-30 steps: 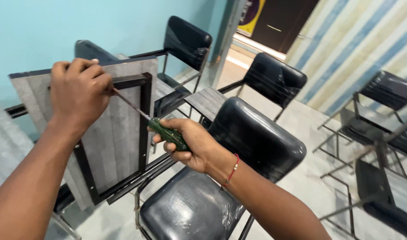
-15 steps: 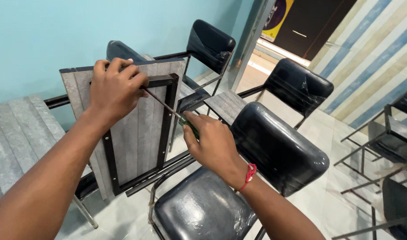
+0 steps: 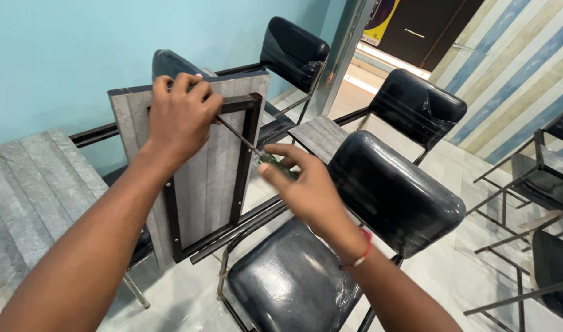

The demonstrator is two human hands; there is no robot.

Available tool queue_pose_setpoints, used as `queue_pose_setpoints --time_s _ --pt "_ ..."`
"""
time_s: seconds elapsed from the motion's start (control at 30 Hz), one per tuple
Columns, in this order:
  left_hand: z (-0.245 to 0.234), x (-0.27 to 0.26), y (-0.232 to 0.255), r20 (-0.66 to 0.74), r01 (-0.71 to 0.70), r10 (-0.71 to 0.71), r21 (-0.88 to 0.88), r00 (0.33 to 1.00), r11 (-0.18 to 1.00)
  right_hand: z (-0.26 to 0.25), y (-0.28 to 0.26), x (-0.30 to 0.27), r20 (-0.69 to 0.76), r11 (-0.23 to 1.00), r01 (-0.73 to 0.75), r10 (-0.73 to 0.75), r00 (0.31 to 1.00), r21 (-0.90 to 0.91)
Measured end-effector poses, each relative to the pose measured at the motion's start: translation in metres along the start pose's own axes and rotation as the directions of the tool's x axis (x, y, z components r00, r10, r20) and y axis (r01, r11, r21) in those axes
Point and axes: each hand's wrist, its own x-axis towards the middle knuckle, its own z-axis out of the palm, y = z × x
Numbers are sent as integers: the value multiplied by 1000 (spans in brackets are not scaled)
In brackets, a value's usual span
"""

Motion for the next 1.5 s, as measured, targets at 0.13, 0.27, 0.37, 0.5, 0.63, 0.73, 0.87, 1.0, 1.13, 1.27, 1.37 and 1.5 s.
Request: queue_pose_setpoints --time_s 0.13,0.27,0.37,0.5,0.63,0.73,0.87,1.0,1.13,1.27,1.37,1.5 --pt "0 1 4 20 21 -21 -18 1000 1000 -18 25 7 432 285 -710 631 644 644" --pt "0 2 6 36 31 -31 21 999 999 -24 39 12 615 39 -783 595 517 621" --pt "-3 3 7 32 33 -33 1 999 999 -19 34 9 352 553 -727 639 684 408" --pt "-7 4 12 44 74 -73 -26 996 997 -12 13 -7 160 888 -1 85 983 -460" --pt "-7 5 14 34 76 -77 36 996 996 -15 1 -12 239 752 256 -134 962 -608" --pt "-9 5 15 52 73 -73 9 996 997 -17 -3 -9 215 808 209 -104 971 -551" --pt "-11 7 11 105 75 -69 -63 992 995 -14 -8 -3 173 849 127 -43 984 -512" --pt "-8 5 4 76 61 -54 -91 996 994 -8 -12 -4 225 692 210 -71 972 -691" --pt "0 2 1 13 33 -33 -3 999 999 -2 -12 -1 177 790 245 -174 969 -562" --pt "4 1 0 -5 18 -18 -6 1000 1000 -5 -3 13 268 561 -746 704 657 359" --pt "2 2 -2 6 17 -17 -9 1000 1000 0 2 14 277 625 -744 691 668 237" --pt "0 4 -1 -5 23 -23 -46 1000 999 7 6 8 159 888 -414 446 881 -201"
